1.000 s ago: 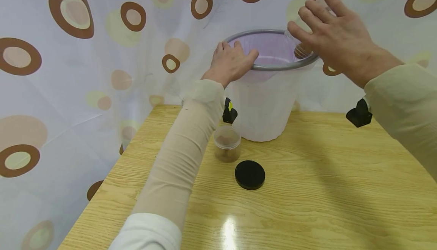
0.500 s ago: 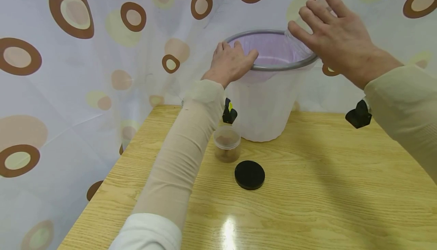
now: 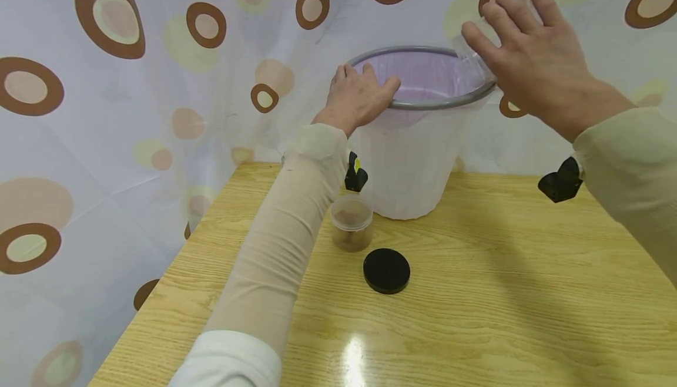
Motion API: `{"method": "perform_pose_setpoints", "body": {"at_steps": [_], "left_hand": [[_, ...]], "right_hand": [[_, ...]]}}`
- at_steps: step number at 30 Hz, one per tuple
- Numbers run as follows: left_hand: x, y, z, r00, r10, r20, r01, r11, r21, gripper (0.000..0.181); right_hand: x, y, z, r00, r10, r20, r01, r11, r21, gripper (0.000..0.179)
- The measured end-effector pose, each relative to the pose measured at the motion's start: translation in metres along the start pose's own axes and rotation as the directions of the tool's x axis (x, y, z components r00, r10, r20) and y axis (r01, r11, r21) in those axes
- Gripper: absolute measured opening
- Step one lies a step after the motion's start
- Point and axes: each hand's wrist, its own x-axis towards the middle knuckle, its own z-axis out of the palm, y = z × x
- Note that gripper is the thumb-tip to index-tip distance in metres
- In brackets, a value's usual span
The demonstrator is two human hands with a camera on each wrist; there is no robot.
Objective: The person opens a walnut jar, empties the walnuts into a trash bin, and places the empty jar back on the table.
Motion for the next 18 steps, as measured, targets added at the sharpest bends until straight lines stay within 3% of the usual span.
{"method": "perform_pose_setpoints", "body": {"at_steps": [5, 11, 15, 18], "left_hand": [[0.0008, 0.0002, 0.0001, 1.000, -0.002, 0.000, 0.002, 1.000, 0.005, 0.078], [0.0006, -0.0001, -0.0004, 1.000, 0.000, 0.001, 0.000, 1.000, 0.013, 0.078], [-0.0001, -0.0001, -0.0009, 1.000, 0.002, 0.000, -0.002, 1.000, 0.012, 0.077], [-0.0006, -0.0002, -0.0014, 1.000, 0.003, 0.000, -0.003, 1.000, 0.005, 0.076]], "right_hand": [[-0.0045, 0.0011, 0.0020, 0.997, 0.082, 0.000, -0.082, 0.994, 0.077, 0.084], [-0.0073, -0.0004, 0.0006, 0.986, 0.167, -0.007, -0.164, 0.975, 0.151, 0.085], [-0.0086, -0.0012, -0.0022, 0.969, 0.244, 0.029, -0.243, 0.940, 0.239, 0.090], [-0.0100, -0.0019, -0.0043, 0.944, 0.322, 0.075, -0.329, 0.886, 0.326, 0.094]]}}
